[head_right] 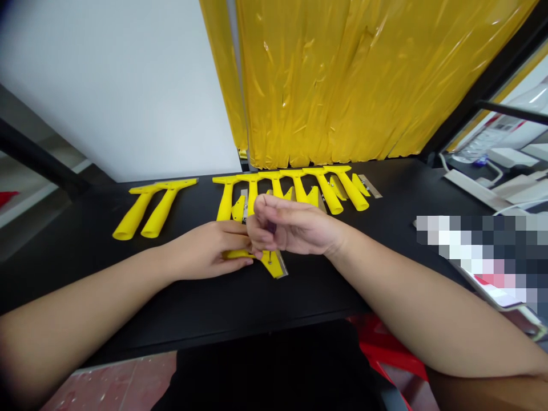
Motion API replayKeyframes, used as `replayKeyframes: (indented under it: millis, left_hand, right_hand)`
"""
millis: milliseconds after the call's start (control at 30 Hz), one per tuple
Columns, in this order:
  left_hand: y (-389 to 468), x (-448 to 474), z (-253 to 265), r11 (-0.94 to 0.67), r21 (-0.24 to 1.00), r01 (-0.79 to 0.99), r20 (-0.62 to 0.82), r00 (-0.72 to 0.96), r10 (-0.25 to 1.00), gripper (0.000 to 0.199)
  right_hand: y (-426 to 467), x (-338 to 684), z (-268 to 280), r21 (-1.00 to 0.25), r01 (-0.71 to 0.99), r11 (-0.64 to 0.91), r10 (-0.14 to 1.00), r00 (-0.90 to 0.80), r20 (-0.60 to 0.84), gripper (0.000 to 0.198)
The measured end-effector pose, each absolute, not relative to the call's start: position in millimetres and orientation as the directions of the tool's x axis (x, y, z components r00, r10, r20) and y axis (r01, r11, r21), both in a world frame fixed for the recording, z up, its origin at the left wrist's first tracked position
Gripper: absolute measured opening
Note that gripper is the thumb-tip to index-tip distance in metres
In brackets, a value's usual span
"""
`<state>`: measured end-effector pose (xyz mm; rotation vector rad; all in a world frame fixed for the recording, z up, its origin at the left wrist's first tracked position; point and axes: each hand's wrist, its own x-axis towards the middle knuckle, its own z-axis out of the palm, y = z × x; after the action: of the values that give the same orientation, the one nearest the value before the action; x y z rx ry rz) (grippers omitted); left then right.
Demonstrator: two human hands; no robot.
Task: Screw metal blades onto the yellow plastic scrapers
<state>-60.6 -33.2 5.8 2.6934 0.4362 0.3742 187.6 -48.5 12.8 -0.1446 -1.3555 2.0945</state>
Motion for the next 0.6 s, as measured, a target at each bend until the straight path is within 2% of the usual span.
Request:
replayKeyframes:
  millis: [100,200,333,433,600]
  left_hand:
    - [-33.5,-60.6,5.6,-0.883,0.404,0.238,0.207,0.917,0.342,0.021]
    - [-33.6,-60.5,6.5,-0.879,0.406,0.251,0.183,0.920,0.347,0.021]
    - [-33.5,-61.1,8.2,-0.886,0.377,0.270,0.158,0.924,0.349,0.020]
    - [-33.6,-62.1,7.4,-0.902,0.352,0.250,0.163,0.933,0.322,0.020]
    - [-36.2,-62.3,5.4,-0.901,0.356,0.248,0.184,0.927,0.328,0.016]
  right_hand:
    - [-45.8,186.6,11.6,-0.842,-0.470,-0.264,0.563,-0.785,0.261,0.036]
    - [-42.6,185.7,7.6,-0.859,-0.465,-0.213,0.510,-0.803,0.309,0.048]
    - [-43.9,186.1,7.2,-0.885,-0.410,-0.220,0.451,-0.847,0.281,0.047]
    - [-45.9,188.9,14.3,-0.893,-0.404,-0.201,0.542,-0.805,0.241,0.042]
    - [-41.4,206.4,28.9,-0.911,-0.410,-0.046,0.677,-0.683,0.273,0.047]
